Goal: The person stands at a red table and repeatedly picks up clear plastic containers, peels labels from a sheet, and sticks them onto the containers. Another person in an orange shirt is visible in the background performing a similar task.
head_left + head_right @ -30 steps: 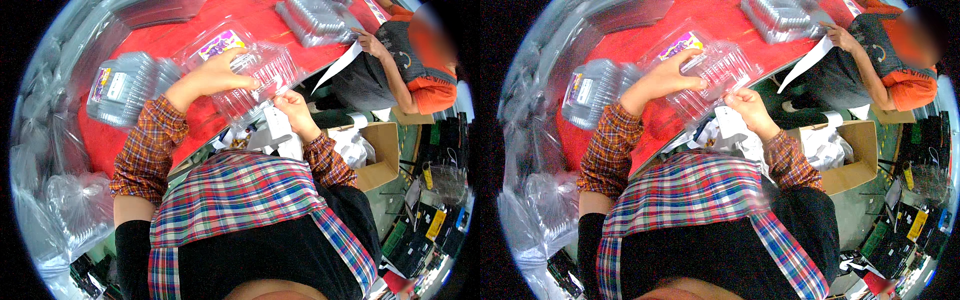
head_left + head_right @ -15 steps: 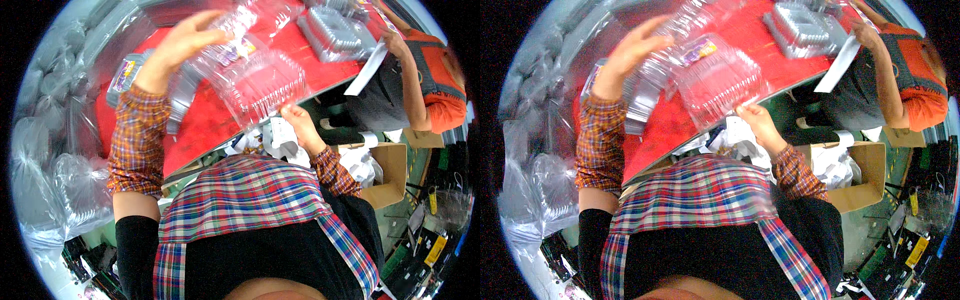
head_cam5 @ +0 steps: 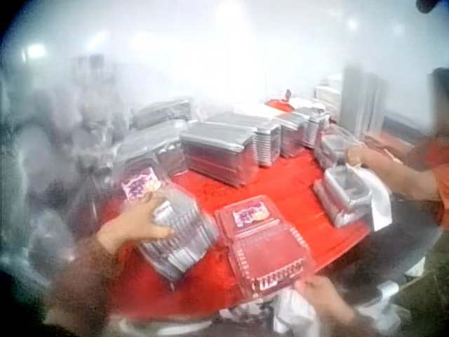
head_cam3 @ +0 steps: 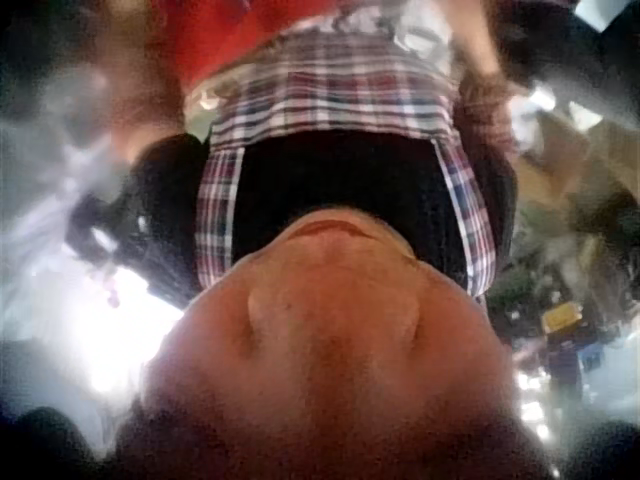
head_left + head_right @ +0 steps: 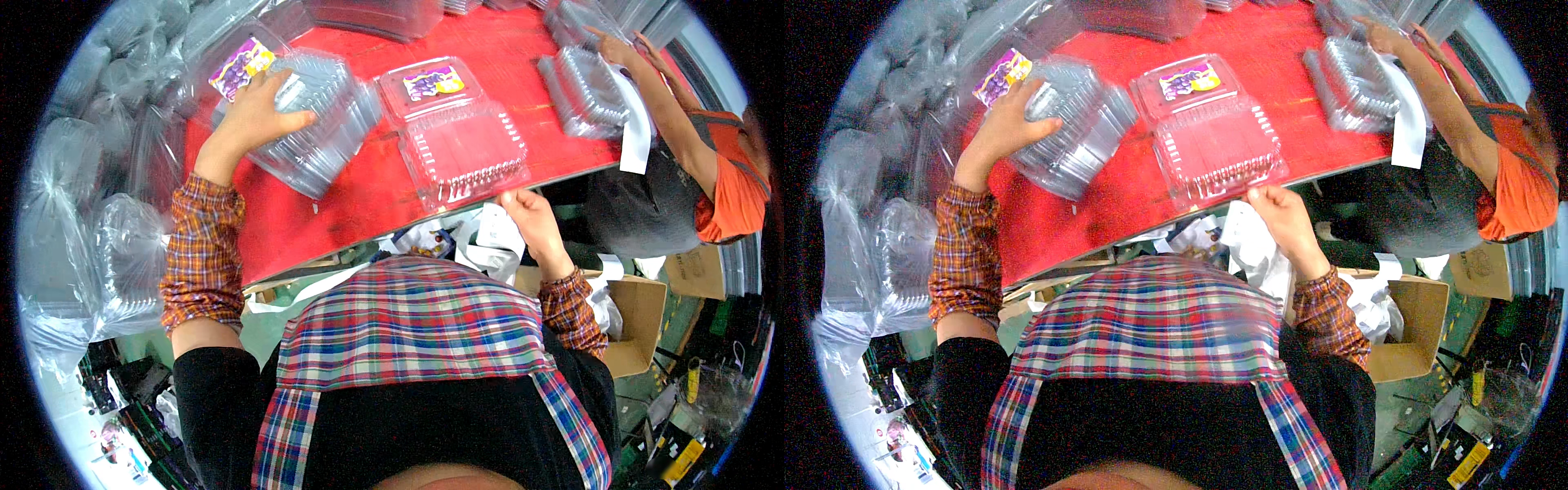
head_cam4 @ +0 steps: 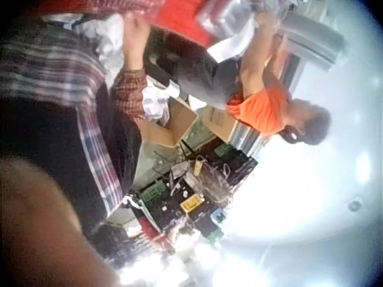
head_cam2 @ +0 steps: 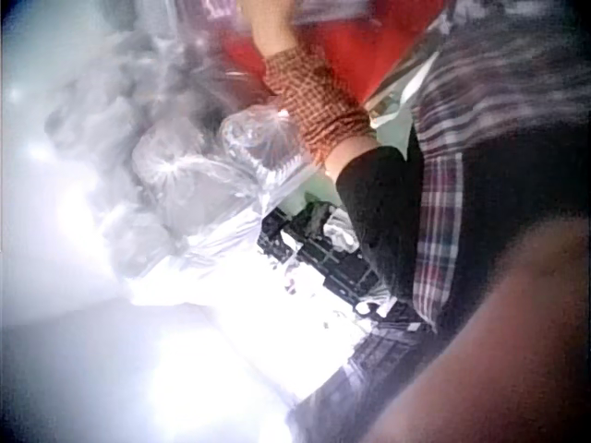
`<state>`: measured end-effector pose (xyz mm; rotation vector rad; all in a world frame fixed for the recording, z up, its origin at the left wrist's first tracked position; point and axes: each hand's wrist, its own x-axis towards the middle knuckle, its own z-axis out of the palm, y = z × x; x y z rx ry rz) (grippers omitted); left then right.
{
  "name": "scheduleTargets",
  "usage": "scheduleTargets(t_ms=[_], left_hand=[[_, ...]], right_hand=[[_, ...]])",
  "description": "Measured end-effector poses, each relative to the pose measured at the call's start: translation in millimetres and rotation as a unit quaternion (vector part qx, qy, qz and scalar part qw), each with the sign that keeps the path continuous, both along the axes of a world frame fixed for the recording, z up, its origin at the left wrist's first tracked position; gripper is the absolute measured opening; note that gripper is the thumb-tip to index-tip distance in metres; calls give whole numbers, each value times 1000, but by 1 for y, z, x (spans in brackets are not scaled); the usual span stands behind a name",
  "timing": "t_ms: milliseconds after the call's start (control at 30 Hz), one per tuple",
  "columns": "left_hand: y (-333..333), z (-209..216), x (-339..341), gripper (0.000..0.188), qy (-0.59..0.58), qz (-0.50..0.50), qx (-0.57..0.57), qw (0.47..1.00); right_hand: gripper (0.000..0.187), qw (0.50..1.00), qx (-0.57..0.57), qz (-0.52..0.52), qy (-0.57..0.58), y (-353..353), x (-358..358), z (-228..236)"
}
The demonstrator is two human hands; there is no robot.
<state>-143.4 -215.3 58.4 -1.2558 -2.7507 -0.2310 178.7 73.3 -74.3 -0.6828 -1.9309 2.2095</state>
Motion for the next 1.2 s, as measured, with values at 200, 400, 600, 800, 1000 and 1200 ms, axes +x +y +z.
scheduleTargets(t_ms=[200, 400, 600, 800, 1000, 1200], left_hand=[[56, 0, 93, 53, -38, -105, 232, 966], [118, -46, 185, 18, -618, -135, 270, 726], [122, -48, 179, 12, -582, -148, 235, 764], [132, -67, 178, 13, -592, -134, 228, 762], [145, -84, 142, 18, -446, -112, 298, 837], [148, -120, 102, 42, -128, -104, 242, 956]], right_hand=[[16, 991, 60, -77, 87, -19, -19, 48], [18, 984, 70, -77, 143, -29, -18, 62], [16, 995, 70, 41, 52, -25, -5, 61], [17, 992, 126, 26, 18, -18, -6, 49], [17, 997, -41, -47, -43, 1, -38, 52], [23, 986, -114, -44, -110, 33, -93, 48]])
